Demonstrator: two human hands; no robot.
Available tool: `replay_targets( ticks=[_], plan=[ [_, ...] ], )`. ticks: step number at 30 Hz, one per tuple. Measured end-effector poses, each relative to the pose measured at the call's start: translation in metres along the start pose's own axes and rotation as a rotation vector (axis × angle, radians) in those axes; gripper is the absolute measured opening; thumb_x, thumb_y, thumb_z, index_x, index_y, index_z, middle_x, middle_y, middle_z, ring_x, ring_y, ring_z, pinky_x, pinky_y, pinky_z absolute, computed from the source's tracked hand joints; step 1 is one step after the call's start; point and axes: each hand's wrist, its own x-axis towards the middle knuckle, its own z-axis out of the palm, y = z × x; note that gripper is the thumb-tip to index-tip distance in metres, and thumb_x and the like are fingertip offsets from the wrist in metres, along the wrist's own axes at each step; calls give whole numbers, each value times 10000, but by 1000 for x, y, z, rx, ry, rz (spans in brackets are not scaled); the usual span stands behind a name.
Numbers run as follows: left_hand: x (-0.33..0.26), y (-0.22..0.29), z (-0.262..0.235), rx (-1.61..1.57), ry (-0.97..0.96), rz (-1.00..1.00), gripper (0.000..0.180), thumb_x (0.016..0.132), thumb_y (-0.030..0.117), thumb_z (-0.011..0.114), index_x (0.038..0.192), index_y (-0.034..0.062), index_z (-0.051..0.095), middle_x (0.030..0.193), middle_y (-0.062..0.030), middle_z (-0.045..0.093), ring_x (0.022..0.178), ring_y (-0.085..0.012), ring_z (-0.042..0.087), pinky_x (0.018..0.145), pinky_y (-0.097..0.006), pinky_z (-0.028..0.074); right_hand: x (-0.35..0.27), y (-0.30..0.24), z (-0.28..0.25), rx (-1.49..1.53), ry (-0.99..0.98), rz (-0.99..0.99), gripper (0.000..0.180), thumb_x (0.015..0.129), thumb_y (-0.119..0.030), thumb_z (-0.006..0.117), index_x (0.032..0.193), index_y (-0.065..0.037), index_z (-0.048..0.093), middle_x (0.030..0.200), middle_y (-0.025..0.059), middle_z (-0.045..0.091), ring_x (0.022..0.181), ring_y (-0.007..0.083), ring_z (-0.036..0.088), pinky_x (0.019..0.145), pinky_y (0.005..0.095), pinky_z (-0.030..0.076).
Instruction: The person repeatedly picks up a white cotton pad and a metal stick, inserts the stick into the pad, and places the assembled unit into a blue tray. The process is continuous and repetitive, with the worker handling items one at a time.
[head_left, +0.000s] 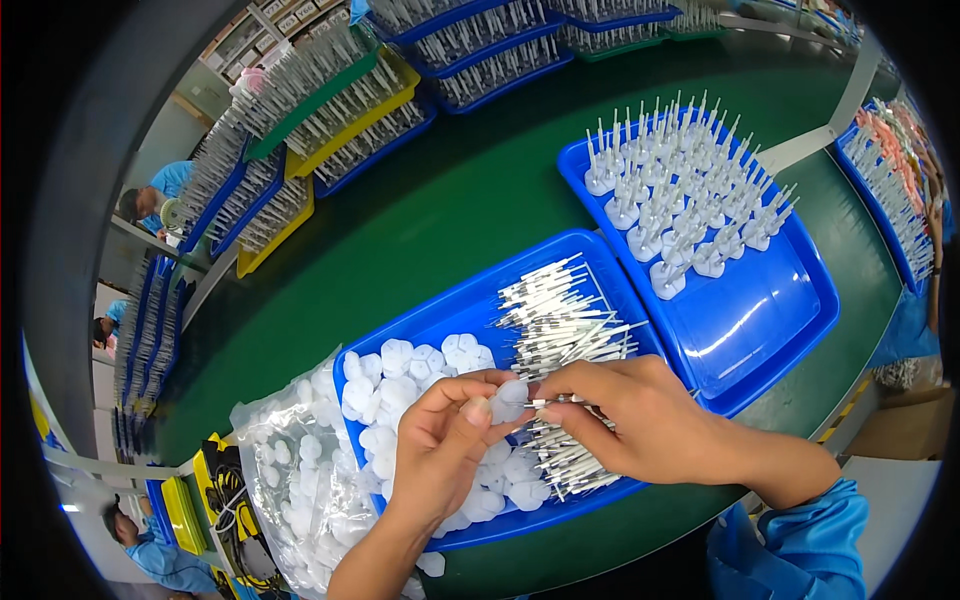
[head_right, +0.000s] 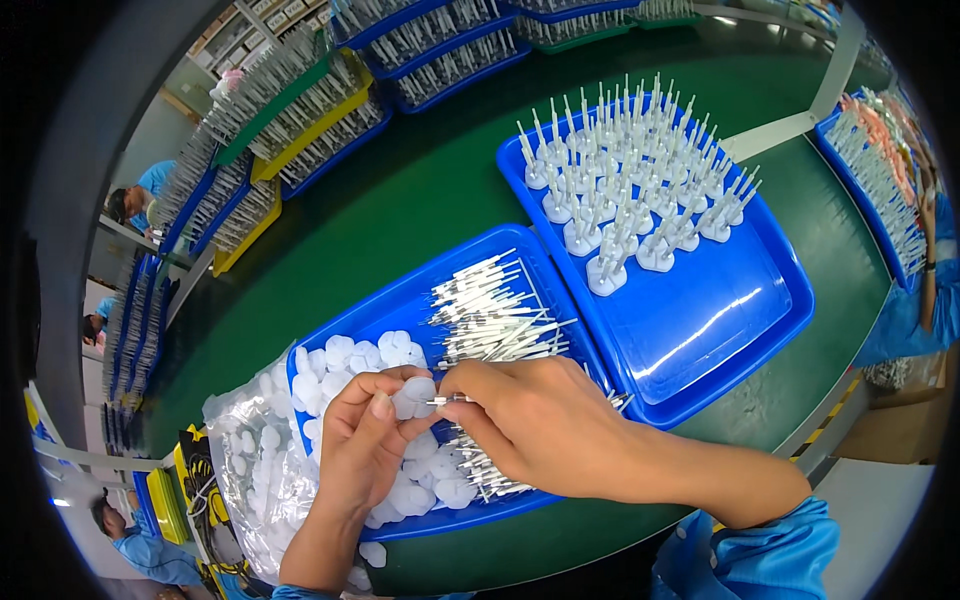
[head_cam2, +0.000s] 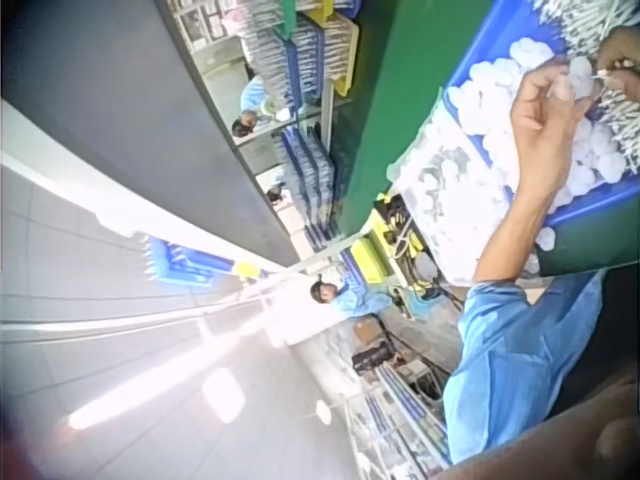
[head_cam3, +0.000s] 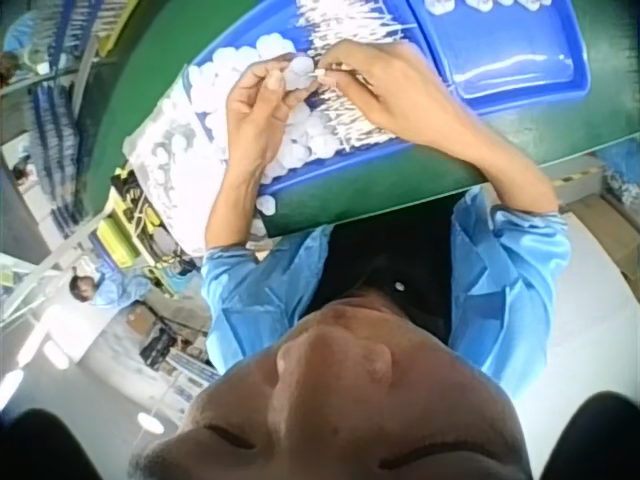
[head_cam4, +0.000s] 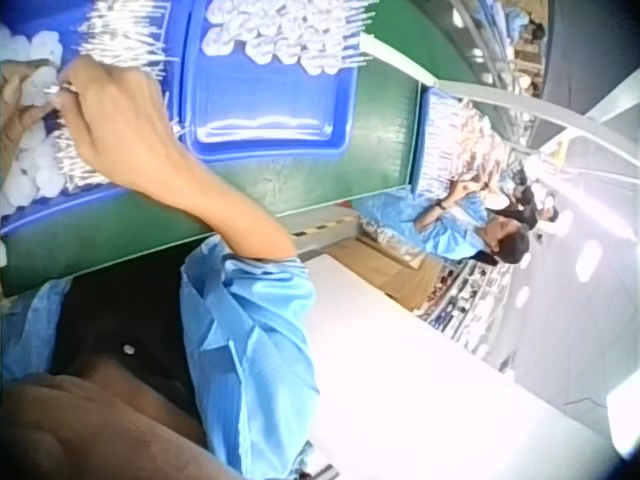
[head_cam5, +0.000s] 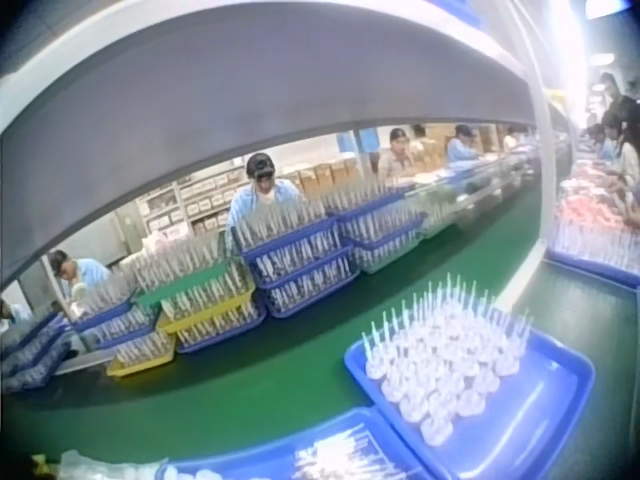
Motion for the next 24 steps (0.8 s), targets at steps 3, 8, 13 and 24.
replay_targets(
  ticks=[3,8,13,24],
  plan=[
    [1,1,0,-36,-12,-11,196,983,135,610,1128,2,607,1318,-198,547,1230,-342,575,1052,-532,475,-1,-1,-1,-31,16,23,123,928,-117,625,983,-7,624,695,185,657,595,362,649,518,440,488],
    [2,0,0,-19,-47,38,159,960,81,623,1096,-2,623,1312,-203,548,1248,-377,562,1051,-529,475,-5,-4,-3,-39,16,59,133,927,-118,624,996,-5,630,670,168,658,540,332,640,474,416,475],
    [1,-5,-1,163,-76,209,191,900,-47,648,1087,-18,625,1310,-201,542,1253,-371,559,1058,-509,473,-8,-7,2,-144,29,18,140,896,-87,683,1010,-36,618,626,115,645,489,258,640,426,340,448],
    [-2,-3,7,327,-184,381,320,833,-160,659,1132,-50,626,1280,-194,549,1226,-329,575,1042,-462,485,-5,-6,-6,-24,-37,42,148,944,-146,613,1009,-16,582,575,159,604,520,359,626,468,456,455]
  ],
)
